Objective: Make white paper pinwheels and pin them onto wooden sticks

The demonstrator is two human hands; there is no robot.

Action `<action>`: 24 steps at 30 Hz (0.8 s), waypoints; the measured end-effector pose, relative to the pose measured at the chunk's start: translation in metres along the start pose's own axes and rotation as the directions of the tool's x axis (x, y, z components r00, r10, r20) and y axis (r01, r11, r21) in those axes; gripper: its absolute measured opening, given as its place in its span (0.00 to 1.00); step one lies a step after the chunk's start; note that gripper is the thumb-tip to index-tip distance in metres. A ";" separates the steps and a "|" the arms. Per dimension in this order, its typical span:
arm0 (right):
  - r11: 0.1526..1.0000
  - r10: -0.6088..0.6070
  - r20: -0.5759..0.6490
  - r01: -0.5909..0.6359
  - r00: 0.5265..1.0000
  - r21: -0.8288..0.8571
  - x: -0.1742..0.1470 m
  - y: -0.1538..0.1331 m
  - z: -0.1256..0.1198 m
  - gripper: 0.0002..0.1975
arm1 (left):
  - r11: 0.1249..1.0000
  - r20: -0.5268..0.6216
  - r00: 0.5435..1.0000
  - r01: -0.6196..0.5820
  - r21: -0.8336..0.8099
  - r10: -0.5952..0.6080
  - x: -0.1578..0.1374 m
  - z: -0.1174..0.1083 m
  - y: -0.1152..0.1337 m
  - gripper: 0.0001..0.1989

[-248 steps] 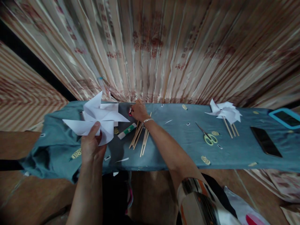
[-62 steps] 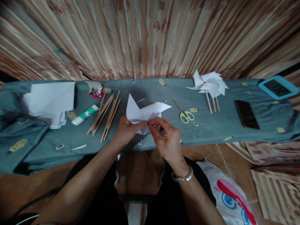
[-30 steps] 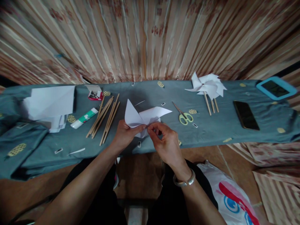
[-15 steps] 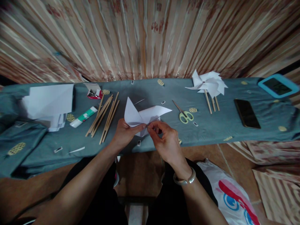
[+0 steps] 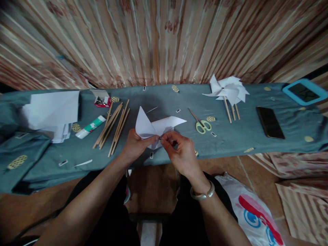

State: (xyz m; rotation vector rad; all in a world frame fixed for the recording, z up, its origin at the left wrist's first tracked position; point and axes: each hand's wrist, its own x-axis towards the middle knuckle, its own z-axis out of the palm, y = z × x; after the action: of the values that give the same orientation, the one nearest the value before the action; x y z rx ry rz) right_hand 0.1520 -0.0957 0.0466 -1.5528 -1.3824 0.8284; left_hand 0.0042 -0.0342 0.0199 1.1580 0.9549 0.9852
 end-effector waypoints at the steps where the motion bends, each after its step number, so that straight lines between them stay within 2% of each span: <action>1: 1.000 0.005 0.002 -0.005 1.000 0.025 0.000 0.000 0.000 0.05 | 1.000 0.001 1.000 0.008 0.002 -0.008 0.000 -0.001 0.000 0.08; 8: 0.995 0.040 0.026 -0.042 0.999 0.095 0.002 0.002 -0.001 0.05 | 0.999 0.039 0.999 0.007 0.047 -0.009 0.000 -0.006 -0.001 0.09; 11: 0.993 0.056 0.038 -0.060 0.998 0.100 0.002 0.005 -0.002 0.05 | 0.999 0.061 0.998 0.017 0.049 -0.020 -0.001 -0.007 -0.001 0.13; 18: 0.994 0.045 0.042 -0.050 0.998 0.100 0.000 0.008 0.000 0.06 | 0.999 0.021 0.999 0.042 0.033 -0.042 -0.001 -0.006 0.001 0.13; 24: 0.992 0.051 0.000 -0.051 0.999 0.114 -0.002 0.005 0.001 0.06 | 0.997 -0.002 0.997 0.077 -0.005 -0.077 -0.004 -0.005 0.001 0.14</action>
State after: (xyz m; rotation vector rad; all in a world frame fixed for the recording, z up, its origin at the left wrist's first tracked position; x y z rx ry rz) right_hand 0.1525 -0.0973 0.0415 -1.5058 -1.2758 0.9198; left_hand -0.0022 -0.0359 0.0208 1.1078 0.9914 0.9263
